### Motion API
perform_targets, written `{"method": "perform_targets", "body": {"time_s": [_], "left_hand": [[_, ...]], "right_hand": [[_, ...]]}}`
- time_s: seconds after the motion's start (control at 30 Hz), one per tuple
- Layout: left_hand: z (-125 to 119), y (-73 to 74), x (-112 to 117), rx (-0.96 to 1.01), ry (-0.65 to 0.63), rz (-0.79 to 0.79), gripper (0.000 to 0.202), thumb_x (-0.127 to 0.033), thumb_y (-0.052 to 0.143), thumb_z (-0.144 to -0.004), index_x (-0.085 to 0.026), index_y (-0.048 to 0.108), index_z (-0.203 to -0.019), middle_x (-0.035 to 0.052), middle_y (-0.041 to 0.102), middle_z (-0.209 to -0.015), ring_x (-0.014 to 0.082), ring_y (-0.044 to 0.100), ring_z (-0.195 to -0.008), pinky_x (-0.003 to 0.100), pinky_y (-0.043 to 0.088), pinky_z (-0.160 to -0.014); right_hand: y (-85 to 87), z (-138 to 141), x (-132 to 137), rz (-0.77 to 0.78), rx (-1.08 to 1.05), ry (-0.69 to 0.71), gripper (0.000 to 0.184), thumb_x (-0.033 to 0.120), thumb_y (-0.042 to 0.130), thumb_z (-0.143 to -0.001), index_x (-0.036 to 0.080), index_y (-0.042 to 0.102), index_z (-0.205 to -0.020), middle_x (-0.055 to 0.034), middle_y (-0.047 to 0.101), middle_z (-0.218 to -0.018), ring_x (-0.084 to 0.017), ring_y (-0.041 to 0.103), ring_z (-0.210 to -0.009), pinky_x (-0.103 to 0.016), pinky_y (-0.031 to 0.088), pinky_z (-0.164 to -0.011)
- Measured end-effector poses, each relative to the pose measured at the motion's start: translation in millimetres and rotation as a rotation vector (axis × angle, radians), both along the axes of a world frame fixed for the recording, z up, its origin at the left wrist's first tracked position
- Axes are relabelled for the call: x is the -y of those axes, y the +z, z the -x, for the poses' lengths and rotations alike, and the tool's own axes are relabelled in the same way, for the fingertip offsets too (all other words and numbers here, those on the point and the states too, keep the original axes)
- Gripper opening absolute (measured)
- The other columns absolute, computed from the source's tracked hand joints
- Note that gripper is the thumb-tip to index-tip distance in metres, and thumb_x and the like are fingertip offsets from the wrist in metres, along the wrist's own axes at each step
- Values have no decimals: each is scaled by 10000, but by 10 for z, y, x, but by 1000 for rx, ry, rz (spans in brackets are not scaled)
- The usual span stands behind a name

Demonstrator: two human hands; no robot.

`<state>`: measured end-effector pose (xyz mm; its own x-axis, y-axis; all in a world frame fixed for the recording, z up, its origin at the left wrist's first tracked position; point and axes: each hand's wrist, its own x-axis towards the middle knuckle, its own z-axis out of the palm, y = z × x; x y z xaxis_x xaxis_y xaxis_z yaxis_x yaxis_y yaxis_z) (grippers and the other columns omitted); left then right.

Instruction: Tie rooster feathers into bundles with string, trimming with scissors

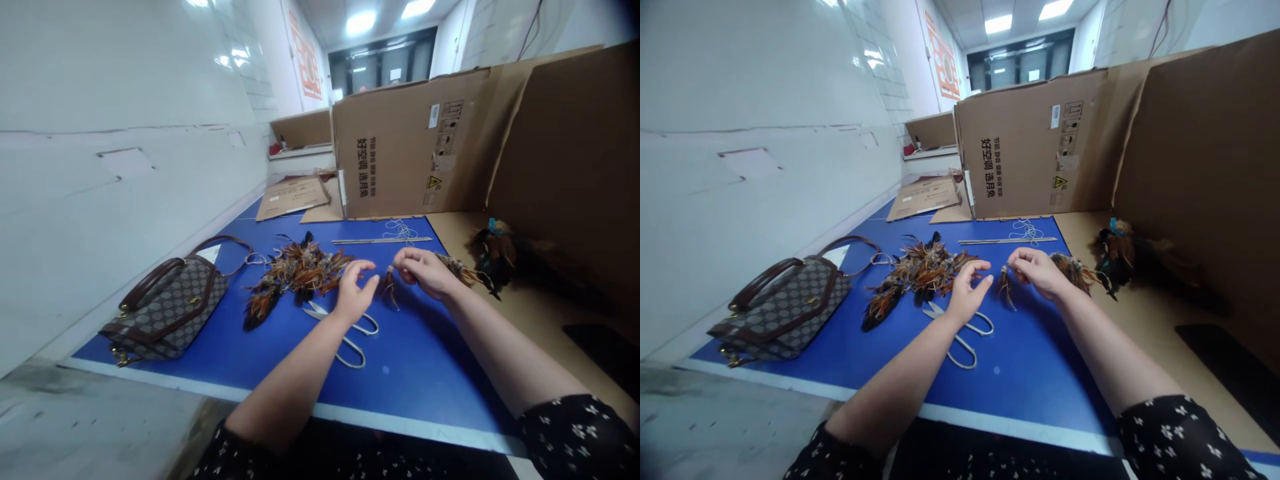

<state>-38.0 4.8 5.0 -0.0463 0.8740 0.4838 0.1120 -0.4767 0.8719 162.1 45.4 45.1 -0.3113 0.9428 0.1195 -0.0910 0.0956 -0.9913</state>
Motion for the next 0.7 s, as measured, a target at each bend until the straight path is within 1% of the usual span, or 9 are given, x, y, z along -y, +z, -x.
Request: {"method": "perform_targets", "body": {"time_s": [0.07, 0.13, 0.17, 0.27, 0.37, 0.47, 0.6, 0.7], "left_hand": [[11, -39, 35, 5, -113, 23, 364, -319, 766, -866, -182, 717, -1199, 137, 685, -1294, 255, 610, -1258, 386, 461, -1086], [-16, -81, 65, 38, -209, 63, 414, -321, 764, -880, -180, 697, -1264, 143, 677, -1341, 260, 600, -1295, 420, 426, -1149], [-38, -102, 73, 62, -234, 79, 419, -326, 765, -884, -175, 694, -1269, 144, 682, -1336, 257, 609, -1285, 425, 422, -1158], [-101, -156, 72, 135, -243, 129, 402, -357, 775, -879, -162, 711, -1226, 136, 720, -1254, 235, 655, -1187, 414, 460, -1118], [-127, -194, 61, 154, -216, 188, 352, -396, 794, -858, -150, 753, -1106, 117, 757, -1112, 206, 682, -1032, 379, 500, -1025], [-115, -215, 57, 189, -205, 263, 329, -412, 802, -847, -136, 768, -1021, 93, 762, -972, 170, 670, -880, 344, 515, -922], [-76, -230, 43, 344, -257, 350, 334, -396, 841, -808, -126, 769, -992, 95, 770, -950, 157, 678, -873, 327, 504, -931], [-52, -248, 20, 432, -280, 421, 364, -396, 880, -760, -120, 768, -968, 94, 767, -934, 149, 678, -851, 315, 500, -912]], "right_hand": [[-5, 13, 59, -11, 13, 23, 195, 350, 773, -756, 197, 652, -750, 43, 516, -536, -86, 401, -472, -234, 293, -471], [-31, 27, 107, -9, 24, 24, 202, 364, 772, -768, 195, 661, -763, 39, 523, -551, -88, 407, -480, -237, 297, -478], [-49, 35, 129, -9, 27, 23, 203, 370, 769, -774, 196, 664, -768, 39, 522, -554, -90, 409, -484, -238, 297, -481], [-112, 62, 191, -12, 25, 22, 196, 371, 765, -780, 199, 671, -783, 40, 520, -560, -94, 410, -492, -241, 298, -486], [-183, 83, 238, -6, 23, 11, 201, 376, 771, -780, 199, 677, -786, 41, 515, -559, -95, 406, -493, -240, 301, -483], [-258, 88, 242, 9, 14, -8, 224, 403, 774, -797, 204, 672, -792, 41, 517, -565, -95, 404, -488, -237, 303, -475], [-347, 86, 207, 17, 9, -68, 223, 401, 774, -796, 211, 659, -768, 37, 528, -570, -95, 404, -477, -239, 313, -468], [-394, 103, 196, 34, 15, -82, 224, 397, 778, -786, 213, 655, -754, 32, 530, -565, -96, 406, -472, -236, 312, -458]]}}
